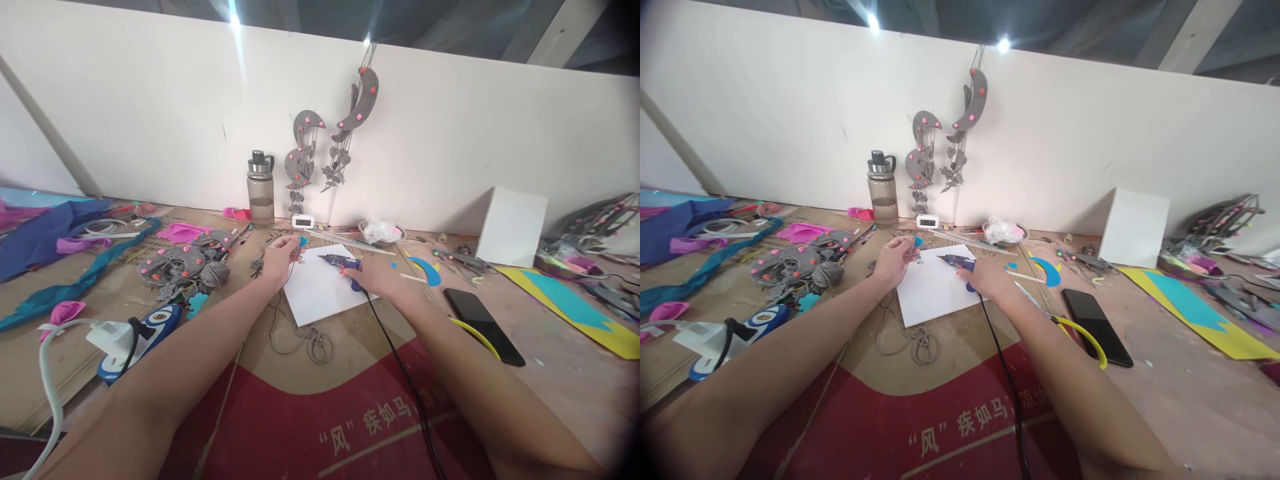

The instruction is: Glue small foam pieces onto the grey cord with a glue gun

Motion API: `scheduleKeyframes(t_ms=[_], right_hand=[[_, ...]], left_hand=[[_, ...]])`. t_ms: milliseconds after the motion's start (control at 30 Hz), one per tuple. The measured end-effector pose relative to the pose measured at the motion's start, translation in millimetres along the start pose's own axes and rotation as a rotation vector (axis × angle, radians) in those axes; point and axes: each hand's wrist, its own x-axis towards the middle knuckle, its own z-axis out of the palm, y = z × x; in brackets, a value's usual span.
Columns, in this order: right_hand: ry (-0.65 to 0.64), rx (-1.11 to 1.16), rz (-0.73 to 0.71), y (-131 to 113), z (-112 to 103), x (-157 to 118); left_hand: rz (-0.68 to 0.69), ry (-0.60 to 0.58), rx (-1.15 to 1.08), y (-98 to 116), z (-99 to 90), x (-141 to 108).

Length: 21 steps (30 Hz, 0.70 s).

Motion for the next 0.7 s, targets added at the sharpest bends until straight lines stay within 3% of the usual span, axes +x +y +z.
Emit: scheduleKeyframes(t_ms=[133, 233, 333, 500, 600, 700], right_hand=[[0.021, 0.112, 0.060, 8, 31, 10], [0.014, 0.252, 0.154, 10, 29, 14], [0.089, 0.391, 0.206, 6, 21, 16], [0.199, 0.843, 0.168, -11, 31, 15], [0.214, 1.148, 0.098, -20, 43, 12], [0.186, 1.313, -0.012, -26, 47, 8]], left_hand=[[0.022, -0.041, 0.029, -3, 1.7, -2], [0.032, -0.046, 0.045, -6, 1.0, -2], [0.020, -0.019, 0.054, -8, -0.3, 0], [-0.003, 0.035, 0.034, -10, -1.0, 1], [0.000, 0.058, 0.022, -10, -1.7, 2], [0.010, 0.065, 0.002, -11, -2.4, 3]])
